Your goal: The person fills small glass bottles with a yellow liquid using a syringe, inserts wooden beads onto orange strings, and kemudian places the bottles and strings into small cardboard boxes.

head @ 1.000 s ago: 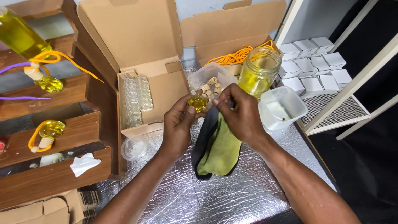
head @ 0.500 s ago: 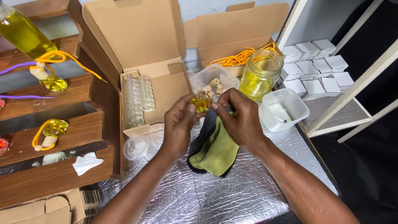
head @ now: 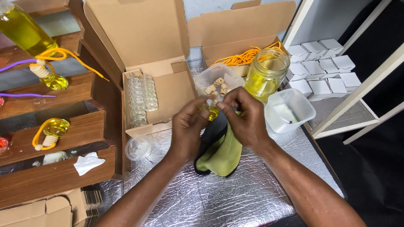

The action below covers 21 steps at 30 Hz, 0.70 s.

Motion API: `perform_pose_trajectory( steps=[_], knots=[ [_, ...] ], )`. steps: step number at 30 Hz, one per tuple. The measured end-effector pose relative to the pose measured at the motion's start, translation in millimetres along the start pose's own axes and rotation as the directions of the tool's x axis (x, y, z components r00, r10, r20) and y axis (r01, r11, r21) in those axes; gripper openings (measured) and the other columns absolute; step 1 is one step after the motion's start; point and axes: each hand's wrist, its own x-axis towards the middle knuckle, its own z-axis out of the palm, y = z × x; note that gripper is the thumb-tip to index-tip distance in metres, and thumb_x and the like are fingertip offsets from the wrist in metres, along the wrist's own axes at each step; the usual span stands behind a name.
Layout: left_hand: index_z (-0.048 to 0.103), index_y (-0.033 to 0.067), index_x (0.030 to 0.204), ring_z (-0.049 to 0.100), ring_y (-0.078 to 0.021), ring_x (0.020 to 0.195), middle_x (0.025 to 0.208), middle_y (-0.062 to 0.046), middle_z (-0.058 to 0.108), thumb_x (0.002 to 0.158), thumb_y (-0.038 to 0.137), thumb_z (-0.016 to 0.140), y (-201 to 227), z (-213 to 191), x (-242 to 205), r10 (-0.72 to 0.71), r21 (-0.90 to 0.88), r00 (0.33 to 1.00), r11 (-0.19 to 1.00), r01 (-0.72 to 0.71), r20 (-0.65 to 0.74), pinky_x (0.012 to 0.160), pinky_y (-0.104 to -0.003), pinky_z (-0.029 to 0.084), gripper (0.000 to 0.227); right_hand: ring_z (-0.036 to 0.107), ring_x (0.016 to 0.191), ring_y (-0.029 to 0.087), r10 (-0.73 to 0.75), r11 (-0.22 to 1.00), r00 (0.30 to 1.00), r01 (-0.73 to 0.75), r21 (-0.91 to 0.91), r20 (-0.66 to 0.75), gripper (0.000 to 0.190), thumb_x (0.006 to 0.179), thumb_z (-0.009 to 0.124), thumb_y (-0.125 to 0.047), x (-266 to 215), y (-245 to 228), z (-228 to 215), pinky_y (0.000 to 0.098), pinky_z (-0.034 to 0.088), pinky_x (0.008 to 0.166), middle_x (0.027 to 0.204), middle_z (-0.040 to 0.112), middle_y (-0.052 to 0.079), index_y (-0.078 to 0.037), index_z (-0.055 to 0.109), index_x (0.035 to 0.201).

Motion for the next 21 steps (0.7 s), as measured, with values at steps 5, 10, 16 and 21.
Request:
perform_pose_trajectory(
  steps=[5,10,16,21],
  knots=[
    [0.058,0.0027,0.127,0.072,-0.0124,0.088,0.101,-0.009,0.072,0.101,0.012,0.064,-20.1,-19.4,10.4,-0.014,-0.047,0.999,0.999,0.012,-0.04,0.075,-0.024,0.062,0.028,0.048,0.065,0.01,0.018,0.997,0.998,-0.014,0.078,-0.057,0.011,0.095,0.075,-0.003,-2.6,5.5,-2.4,0.0289,0.047,0.064,0.064,0.051,0.002,-0.003,0.064,0.093],
    [0.06,0.0045,0.119,0.067,-0.0073,0.08,0.095,-0.005,0.07,0.102,0.009,0.062,-13.1,-7.6,-3.2,-0.015,0.056,0.997,0.998,0.019,-0.073,0.065,-0.018,0.056,0.018,0.047,0.066,0.011,-0.036,0.995,0.99,0.049,0.091,-0.137,0.011,0.099,0.071,-0.003,-6.4,-10.4,4.0,0.0292,0.046,0.064,0.069,0.052,0.003,-0.005,0.061,0.094],
    [0.066,0.0006,0.127,0.064,-0.0088,0.081,0.087,-0.008,0.073,0.106,0.009,0.055,-2.5,0.6,-8.1,-0.038,0.153,0.997,0.988,0.028,0.06,0.069,-0.023,0.053,0.026,0.054,0.07,0.015,-0.14,0.99,0.984,0.135,-0.051,-0.109,0.015,0.099,0.072,-0.005,-7.6,-14.9,4.6,0.0326,0.048,0.067,0.075,0.055,0.006,-0.005,0.059,0.091],
    [0.068,0.0027,0.131,0.061,-0.0069,0.087,0.09,-0.006,0.075,0.106,0.02,0.055,9.6,11.0,-8.7,-0.075,0.131,0.986,0.99,0.056,0.15,0.081,-0.027,0.053,0.033,0.057,0.071,0.021,-0.184,0.979,0.977,0.172,-0.109,-0.11,0.014,0.101,0.068,-0.004,-5.8,-18.2,0.8,0.0347,0.048,0.068,0.079,0.054,0.008,-0.004,0.058,0.091]
  ],
)
